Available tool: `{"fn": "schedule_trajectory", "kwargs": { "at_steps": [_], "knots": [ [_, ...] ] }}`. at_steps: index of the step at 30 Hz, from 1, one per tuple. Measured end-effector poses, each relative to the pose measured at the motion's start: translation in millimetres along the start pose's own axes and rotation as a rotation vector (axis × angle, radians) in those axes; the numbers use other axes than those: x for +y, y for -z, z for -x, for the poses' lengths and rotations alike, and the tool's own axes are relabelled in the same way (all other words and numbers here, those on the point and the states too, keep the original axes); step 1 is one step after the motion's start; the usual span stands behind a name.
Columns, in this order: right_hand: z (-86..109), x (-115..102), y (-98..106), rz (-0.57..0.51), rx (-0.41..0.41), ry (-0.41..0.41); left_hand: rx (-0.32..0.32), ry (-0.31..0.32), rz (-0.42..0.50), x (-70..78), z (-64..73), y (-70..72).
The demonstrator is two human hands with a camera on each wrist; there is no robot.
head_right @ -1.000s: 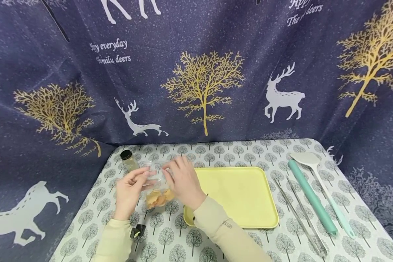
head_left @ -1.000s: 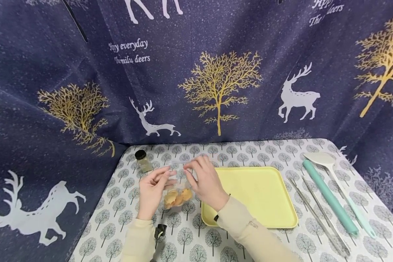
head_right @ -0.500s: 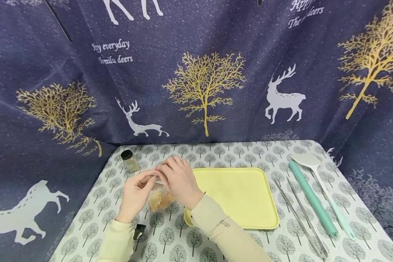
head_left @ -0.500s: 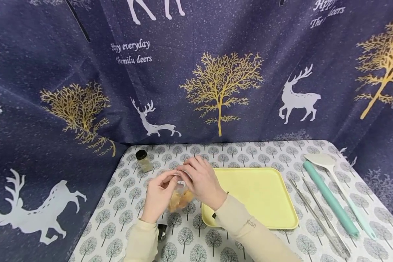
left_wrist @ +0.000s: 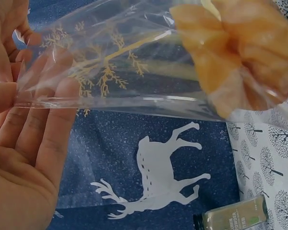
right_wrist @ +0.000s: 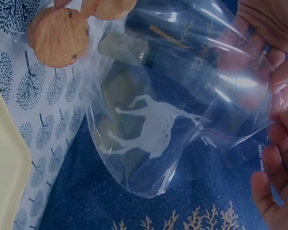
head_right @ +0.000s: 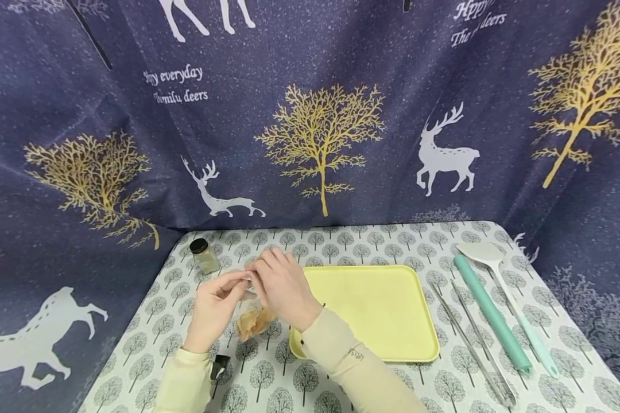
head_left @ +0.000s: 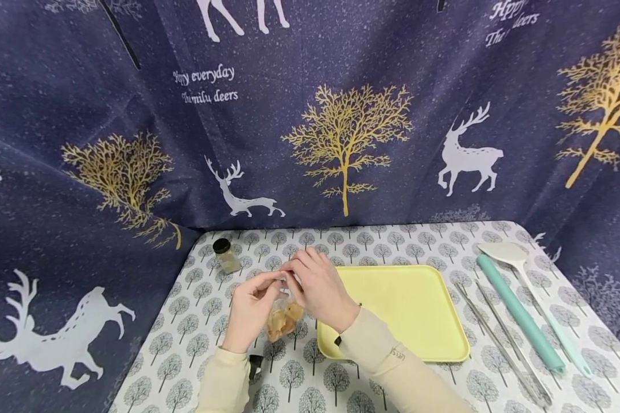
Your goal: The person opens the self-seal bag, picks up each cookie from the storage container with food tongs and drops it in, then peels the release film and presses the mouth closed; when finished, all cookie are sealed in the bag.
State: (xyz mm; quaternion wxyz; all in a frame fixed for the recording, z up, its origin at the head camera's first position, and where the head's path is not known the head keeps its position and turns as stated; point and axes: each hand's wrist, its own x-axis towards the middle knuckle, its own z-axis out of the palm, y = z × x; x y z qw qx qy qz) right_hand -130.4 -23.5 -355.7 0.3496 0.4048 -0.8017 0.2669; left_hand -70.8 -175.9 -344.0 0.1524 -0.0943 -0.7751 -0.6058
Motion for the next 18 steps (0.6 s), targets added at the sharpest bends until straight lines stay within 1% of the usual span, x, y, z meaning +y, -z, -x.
{"fn": "schedule_trajectory", "kwargs": {
  "at_steps": [4, 8, 12, 14, 18],
  "knots": [
    [0.8, -0.3, -0.6, -0.039, -0.007, -0.029, -0.005, 0.007, 0.005, 1.5, 0.9, 0.0],
    [2.4, 1.3, -2.4, -0.124, 0.025, -0.053, -0.015, -0.003, 0.009, 1.6, 1.5, -0.2],
    [2.9, 3.2, -3.4, -0.199, 0.057, -0.082, -0.018, -0.012, -0.006, 0.3, 1.6, -0.6],
    [3.6, 3.9, -3.4, -0.227, 0.056, -0.112, -0.015, -0.007, -0.019, -0.5, 1.5, -1.0],
    [5.9, 4.3, -3.6, -0.286, 0.036, -0.198, -0.005, 0.003, -0.04, -2.4, 1.3, -2.1]
  ]
}}
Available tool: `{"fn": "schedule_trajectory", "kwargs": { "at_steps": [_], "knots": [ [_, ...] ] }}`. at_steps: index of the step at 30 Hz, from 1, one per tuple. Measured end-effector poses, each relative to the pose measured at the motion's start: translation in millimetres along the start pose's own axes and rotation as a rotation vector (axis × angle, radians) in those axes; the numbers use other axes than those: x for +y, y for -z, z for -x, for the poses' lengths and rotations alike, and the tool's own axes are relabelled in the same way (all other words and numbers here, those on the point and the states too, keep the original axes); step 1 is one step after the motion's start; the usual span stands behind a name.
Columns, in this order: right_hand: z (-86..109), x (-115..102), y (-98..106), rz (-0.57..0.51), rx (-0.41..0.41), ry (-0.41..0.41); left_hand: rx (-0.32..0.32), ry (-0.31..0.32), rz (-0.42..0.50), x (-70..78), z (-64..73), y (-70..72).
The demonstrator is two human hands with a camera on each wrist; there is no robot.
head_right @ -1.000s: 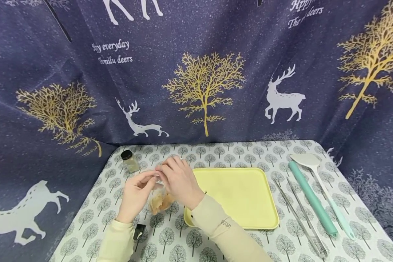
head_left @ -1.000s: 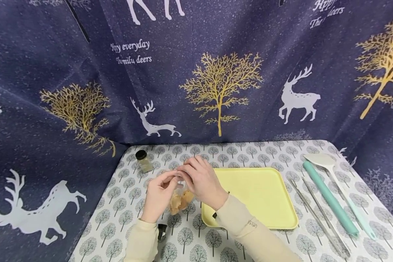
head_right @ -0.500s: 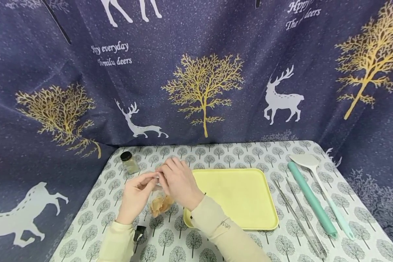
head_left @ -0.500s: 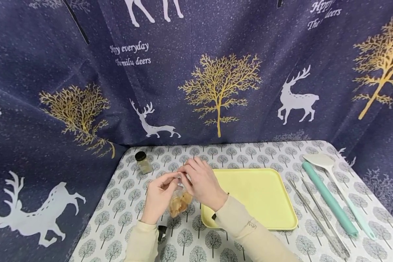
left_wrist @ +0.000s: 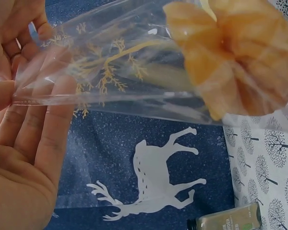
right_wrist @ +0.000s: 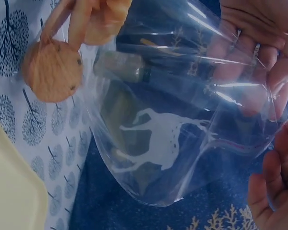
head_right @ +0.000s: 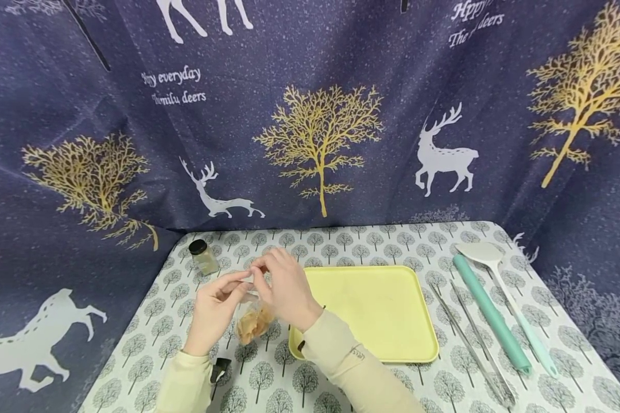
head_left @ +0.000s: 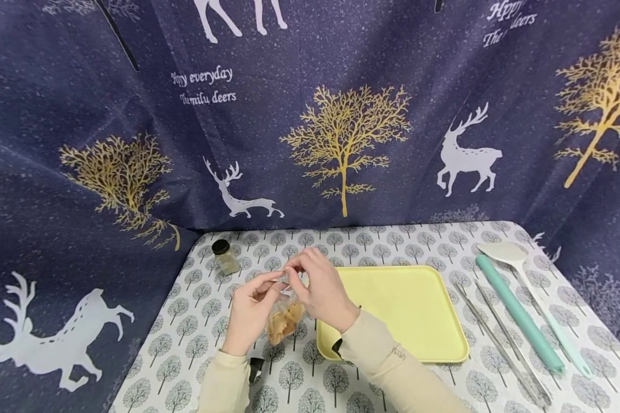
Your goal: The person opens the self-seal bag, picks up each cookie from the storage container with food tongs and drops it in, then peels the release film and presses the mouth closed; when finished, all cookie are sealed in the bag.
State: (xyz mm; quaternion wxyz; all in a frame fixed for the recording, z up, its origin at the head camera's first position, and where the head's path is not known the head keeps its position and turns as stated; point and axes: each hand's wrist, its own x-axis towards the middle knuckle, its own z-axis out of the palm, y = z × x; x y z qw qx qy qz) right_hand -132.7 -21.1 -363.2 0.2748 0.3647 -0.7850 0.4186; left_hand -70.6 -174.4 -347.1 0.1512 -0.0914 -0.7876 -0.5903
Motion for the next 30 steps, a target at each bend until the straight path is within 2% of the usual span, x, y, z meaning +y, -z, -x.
{"fn": "schedule_trajectory", "kwargs": {
  "at_steps": [6, 12, 16, 21, 26, 30],
  "knots": [
    [2.9, 1, -1, -0.083, 0.011, -0.087, -0.002, -0.019, 0.0, 0.5, 1.5, -0.7],
    [2.1, 3, 1, -0.193, 0.085, -0.161, -0.009, -0.02, 0.017, -0.6, 1.8, 1.5],
    [1.1, 6, 4, -0.309, 0.148, -0.26, 0.024, -0.04, 0.045, -14.8, 0.7, 3.9],
    [-1.3, 11, 12, -0.41, 0.258, -0.427, 0.065, -0.056, 0.092, -35.2, 0.0, 9.1],
    [-3.4, 18, 24, -0.552, 0.357, -0.574, 0.099, -0.038, 0.142, -42.8, 2.4, 15.8],
    [-2.4, 28, 30, -0.626, 0.451, -0.627, 0.134, -0.033, 0.171, -46.5, 3.8, 20.7]
  ]
}}
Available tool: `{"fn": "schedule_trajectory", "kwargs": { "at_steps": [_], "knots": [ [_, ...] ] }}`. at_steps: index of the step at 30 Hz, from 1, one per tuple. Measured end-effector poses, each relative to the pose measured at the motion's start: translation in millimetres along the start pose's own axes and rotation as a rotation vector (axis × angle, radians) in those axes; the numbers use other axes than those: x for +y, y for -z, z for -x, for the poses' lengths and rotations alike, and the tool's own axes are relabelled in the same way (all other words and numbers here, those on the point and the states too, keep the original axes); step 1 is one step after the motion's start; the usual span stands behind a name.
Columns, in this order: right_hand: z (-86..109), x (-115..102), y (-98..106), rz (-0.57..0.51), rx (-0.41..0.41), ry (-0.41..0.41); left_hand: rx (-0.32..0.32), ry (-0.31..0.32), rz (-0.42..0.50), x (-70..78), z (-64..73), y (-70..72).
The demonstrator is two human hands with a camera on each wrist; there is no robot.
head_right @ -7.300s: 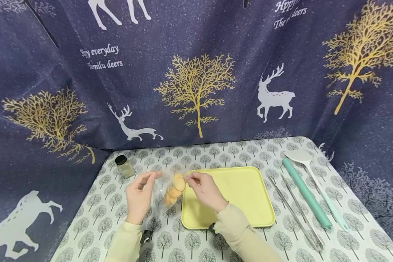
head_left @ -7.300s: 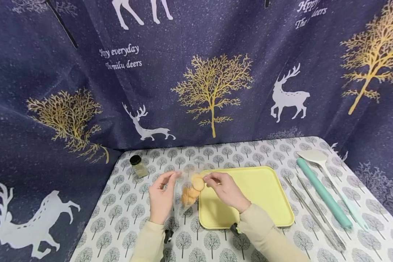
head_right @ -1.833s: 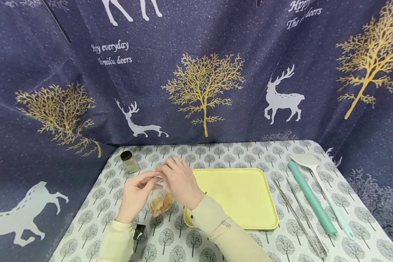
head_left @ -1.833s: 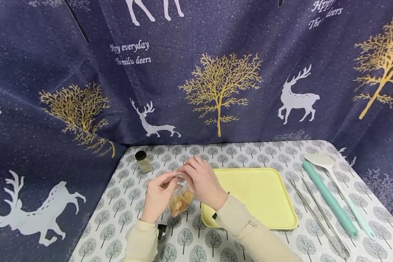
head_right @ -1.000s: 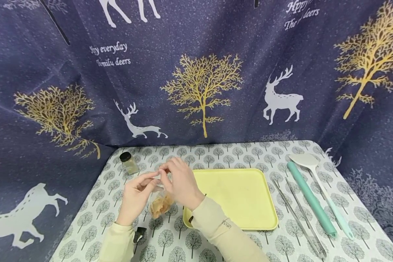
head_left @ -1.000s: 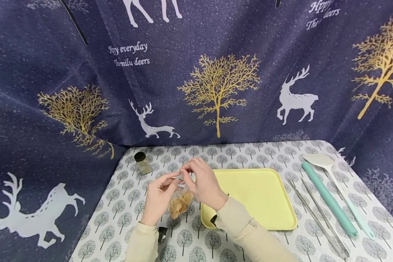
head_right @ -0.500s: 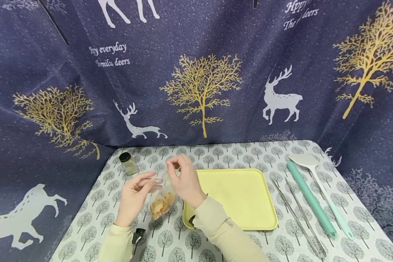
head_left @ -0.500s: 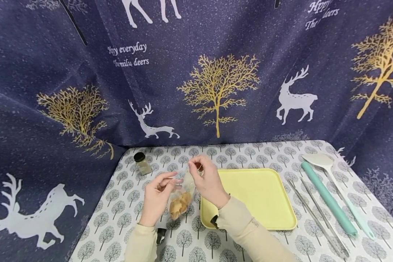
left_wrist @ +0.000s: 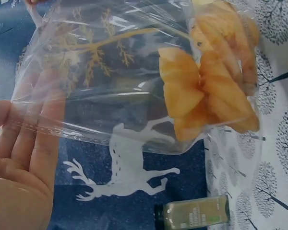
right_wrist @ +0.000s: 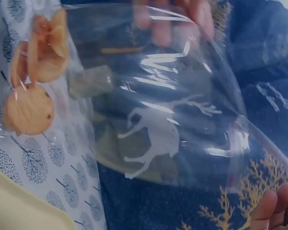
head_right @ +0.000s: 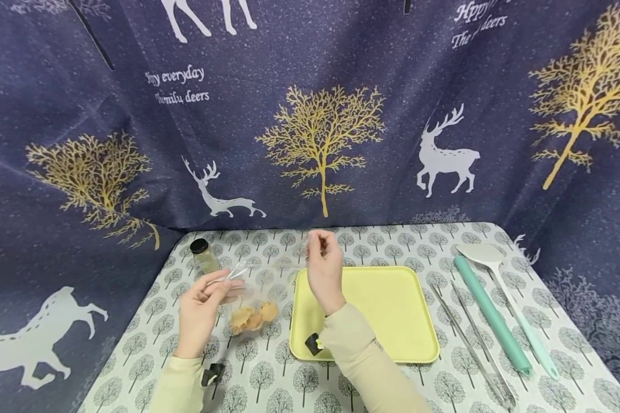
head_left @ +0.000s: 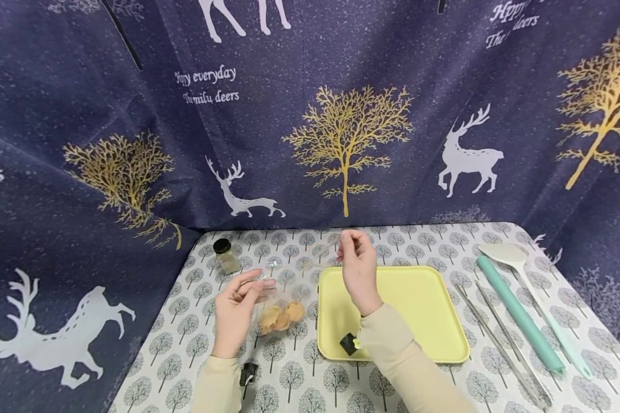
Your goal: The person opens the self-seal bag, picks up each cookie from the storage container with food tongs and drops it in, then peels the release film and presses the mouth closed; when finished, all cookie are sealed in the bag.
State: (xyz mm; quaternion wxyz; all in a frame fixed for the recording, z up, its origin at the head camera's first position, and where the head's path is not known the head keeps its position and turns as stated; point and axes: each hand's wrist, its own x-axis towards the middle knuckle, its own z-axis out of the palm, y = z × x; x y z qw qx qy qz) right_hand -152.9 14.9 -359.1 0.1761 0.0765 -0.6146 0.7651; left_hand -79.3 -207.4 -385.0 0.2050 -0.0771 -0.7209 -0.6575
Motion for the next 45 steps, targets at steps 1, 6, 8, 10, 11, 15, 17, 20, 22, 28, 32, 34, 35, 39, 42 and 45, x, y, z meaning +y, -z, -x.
{"fn": "schedule_trajectory", "kwargs": {
  "at_steps": [1, 6, 8, 10, 11, 15, 17, 20, 22, 28, 32, 34, 35, 39, 42, 45],
  "knots": [
    [-2.1, 1, 2, -0.012, 0.02, -0.004, 0.009, 0.0, 0.006, -0.8, -0.2, 1.2],
    [-11.3, 4, 12, -0.07, 0.109, -0.016, 0.032, 0.003, 0.022, -4.9, -0.6, 7.5],
    [-13.8, 4, 16, -0.099, 0.133, -0.018, 0.038, 0.009, 0.025, -6.5, -0.7, 10.3],
    [-16.1, 5, 20, -0.121, 0.156, -0.004, 0.041, 0.014, 0.03, -7.5, -0.7, 12.5],
    [-16.8, 6, 22, -0.13, 0.167, 0.01, 0.042, 0.014, 0.03, -8.1, -0.7, 13.5],
    [-18.7, 8, 27, -0.126, 0.217, 0.075, 0.063, 0.013, 0.032, -9.2, 0.2, 15.0],
    [-19.0, 9, 29, -0.119, 0.247, 0.098, 0.077, 0.017, 0.034, -10.3, 0.3, 14.9],
    [-19.3, 10, 30, -0.12, 0.288, 0.111, 0.093, 0.021, 0.038, -13.1, 0.6, 14.8],
    [-19.8, 11, 31, -0.13, 0.316, 0.113, 0.102, 0.02, 0.04, -15.0, 0.8, 14.8],
    [-20.6, 15, 34, -0.168, 0.386, 0.146, 0.124, 0.001, 0.046, -20.7, 3.1, 17.7],
    [-16.2, 22, 32, -0.071, 0.225, 0.085, 0.126, -0.024, 0.051, -24.1, 4.3, 21.2],
    [-11.4, 28, 28, 0.03, 0.075, 0.026, 0.126, -0.028, 0.054, -25.6, 4.8, 22.7],
    [-8.6, 31, 26, 0.09, -0.004, -0.001, 0.127, -0.027, 0.058, -26.3, 4.9, 23.2],
    [4.3, 46, 17, 0.377, -0.304, -0.071, 0.131, -0.024, 0.051, -28.1, 5.6, 24.0],
    [13.0, 56, 14, 0.547, -0.476, -0.062, 0.139, -0.021, 0.041, -29.3, 6.4, 23.8],
    [18.8, 60, 12, 0.645, -0.57, -0.038, 0.139, -0.016, 0.031, -31.0, 7.0, 23.6]
  ]
}}
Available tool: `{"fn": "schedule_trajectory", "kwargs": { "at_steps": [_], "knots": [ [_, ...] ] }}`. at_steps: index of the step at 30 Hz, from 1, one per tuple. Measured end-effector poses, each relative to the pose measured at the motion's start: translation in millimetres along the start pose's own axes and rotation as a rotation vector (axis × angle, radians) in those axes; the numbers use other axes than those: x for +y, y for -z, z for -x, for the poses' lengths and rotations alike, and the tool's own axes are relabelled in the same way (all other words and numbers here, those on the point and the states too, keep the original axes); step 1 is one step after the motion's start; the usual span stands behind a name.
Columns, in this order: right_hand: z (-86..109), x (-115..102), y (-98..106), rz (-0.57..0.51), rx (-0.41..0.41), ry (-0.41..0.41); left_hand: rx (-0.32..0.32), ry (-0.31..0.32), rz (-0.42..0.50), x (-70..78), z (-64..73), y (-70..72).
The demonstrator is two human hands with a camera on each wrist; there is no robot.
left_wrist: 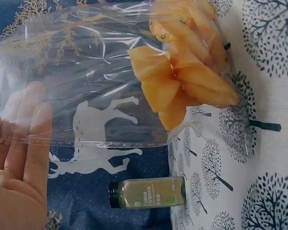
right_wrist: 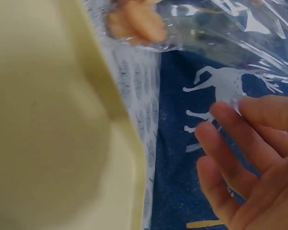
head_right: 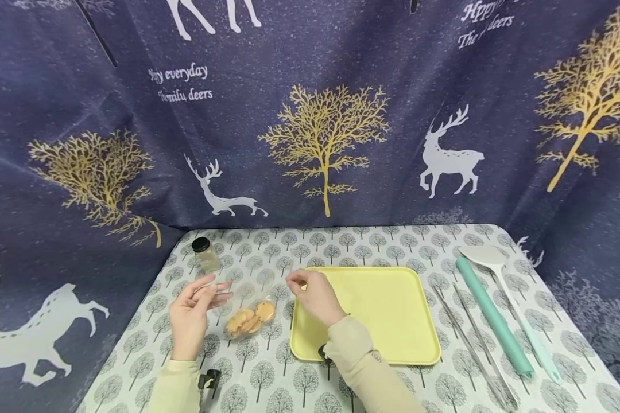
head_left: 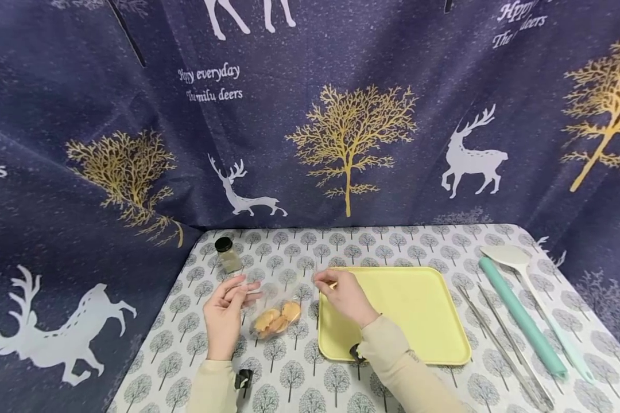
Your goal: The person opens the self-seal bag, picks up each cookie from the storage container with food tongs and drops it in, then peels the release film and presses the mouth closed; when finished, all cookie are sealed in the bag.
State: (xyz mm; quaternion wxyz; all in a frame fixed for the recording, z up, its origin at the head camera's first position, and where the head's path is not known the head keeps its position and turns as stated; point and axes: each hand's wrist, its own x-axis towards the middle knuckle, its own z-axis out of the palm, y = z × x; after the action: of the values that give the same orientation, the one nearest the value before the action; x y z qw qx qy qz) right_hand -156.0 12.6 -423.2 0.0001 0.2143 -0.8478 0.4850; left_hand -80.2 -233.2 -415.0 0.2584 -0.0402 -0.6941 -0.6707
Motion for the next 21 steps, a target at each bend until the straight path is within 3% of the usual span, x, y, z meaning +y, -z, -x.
{"fn": "schedule_trajectory", "kwargs": {
  "at_steps": [7, 11, 16, 21],
  "knots": [
    [2.2, -1, -1, 0.099, -0.134, 0.009, 0.0, 0.009, 0.003, -2.3, 0.7, 0.2],
    [2.4, -3, -1, 0.147, -0.114, 0.027, -0.005, 0.001, 0.005, -2.3, 0.6, -0.5],
    [2.0, -8, -2, 0.041, -0.077, 0.074, -0.03, 0.009, 0.028, -1.4, 0.8, -3.1],
    [0.1, -17, -5, -0.077, -0.101, 0.088, -0.059, 0.02, 0.025, -1.3, 1.0, -3.6]
  ]
}}
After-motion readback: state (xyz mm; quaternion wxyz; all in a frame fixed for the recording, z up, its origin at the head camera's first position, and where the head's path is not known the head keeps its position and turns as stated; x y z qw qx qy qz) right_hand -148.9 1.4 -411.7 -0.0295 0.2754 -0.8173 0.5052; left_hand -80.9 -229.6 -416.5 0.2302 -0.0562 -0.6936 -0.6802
